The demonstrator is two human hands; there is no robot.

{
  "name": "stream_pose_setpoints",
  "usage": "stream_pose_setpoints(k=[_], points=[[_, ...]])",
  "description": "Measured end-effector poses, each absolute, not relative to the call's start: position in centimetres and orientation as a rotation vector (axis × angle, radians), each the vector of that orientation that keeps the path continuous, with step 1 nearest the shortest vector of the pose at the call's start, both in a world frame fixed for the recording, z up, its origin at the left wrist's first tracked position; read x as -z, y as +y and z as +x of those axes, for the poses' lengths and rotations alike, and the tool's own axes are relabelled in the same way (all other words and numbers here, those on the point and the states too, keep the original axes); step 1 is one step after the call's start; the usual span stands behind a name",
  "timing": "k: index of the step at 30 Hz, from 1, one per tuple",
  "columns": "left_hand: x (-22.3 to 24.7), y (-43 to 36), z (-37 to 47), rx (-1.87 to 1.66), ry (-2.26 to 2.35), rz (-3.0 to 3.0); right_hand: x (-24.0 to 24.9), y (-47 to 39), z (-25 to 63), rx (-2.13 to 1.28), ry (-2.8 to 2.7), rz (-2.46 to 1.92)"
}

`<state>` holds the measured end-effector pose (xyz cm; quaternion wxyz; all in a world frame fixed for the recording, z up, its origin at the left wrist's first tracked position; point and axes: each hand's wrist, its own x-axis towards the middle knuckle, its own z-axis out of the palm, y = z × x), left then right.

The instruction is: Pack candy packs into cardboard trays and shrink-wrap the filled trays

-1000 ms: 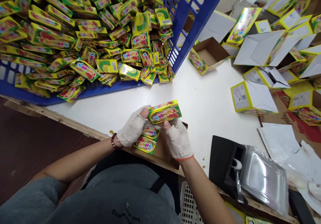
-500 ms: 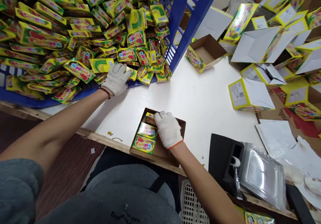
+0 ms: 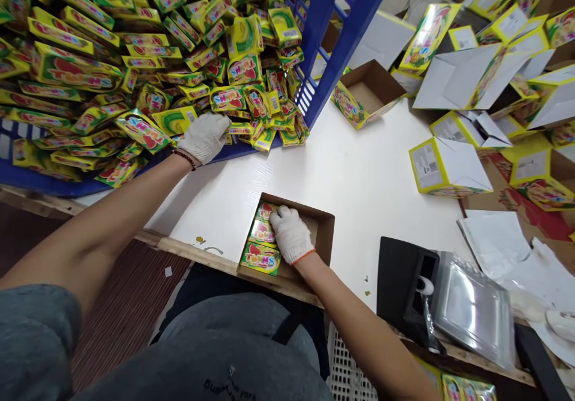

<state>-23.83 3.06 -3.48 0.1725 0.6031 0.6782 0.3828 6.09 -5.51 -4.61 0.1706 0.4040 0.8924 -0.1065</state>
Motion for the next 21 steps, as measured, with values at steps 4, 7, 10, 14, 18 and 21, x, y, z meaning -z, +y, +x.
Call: stream_pose_setpoints(k=[4,7,10,14,18,21], points=[[3.0,0.7,-21.0,-1.188,1.951,1.577,5.4,-5.6,7.3,0.455,2.63,1.084],[2.4,-2.6,-17.3,-1.25,1.757,1.384,5.6,-5.1,8.3,0.674,2.697,1.03],[1.9,-5.9,-13.8,-1.26,1.45,1.131,5.1,-4.4,9.2,1.047,2.826,1.213],[1.5,-9.1,-10.2,-1.215,1.293,1.083,2.9,-3.9,10.5,1.686,2.768,1.666],[1.3,-10.3,-8.9,-1.035,1.298,1.484,-0.6,-3.5,12.7,1.738,2.792,1.55],[1.1,-8.7,-10.9,-1.004,1.533,1.763,-2.8,-3.5,14.2,1.338,2.771,1.175]])
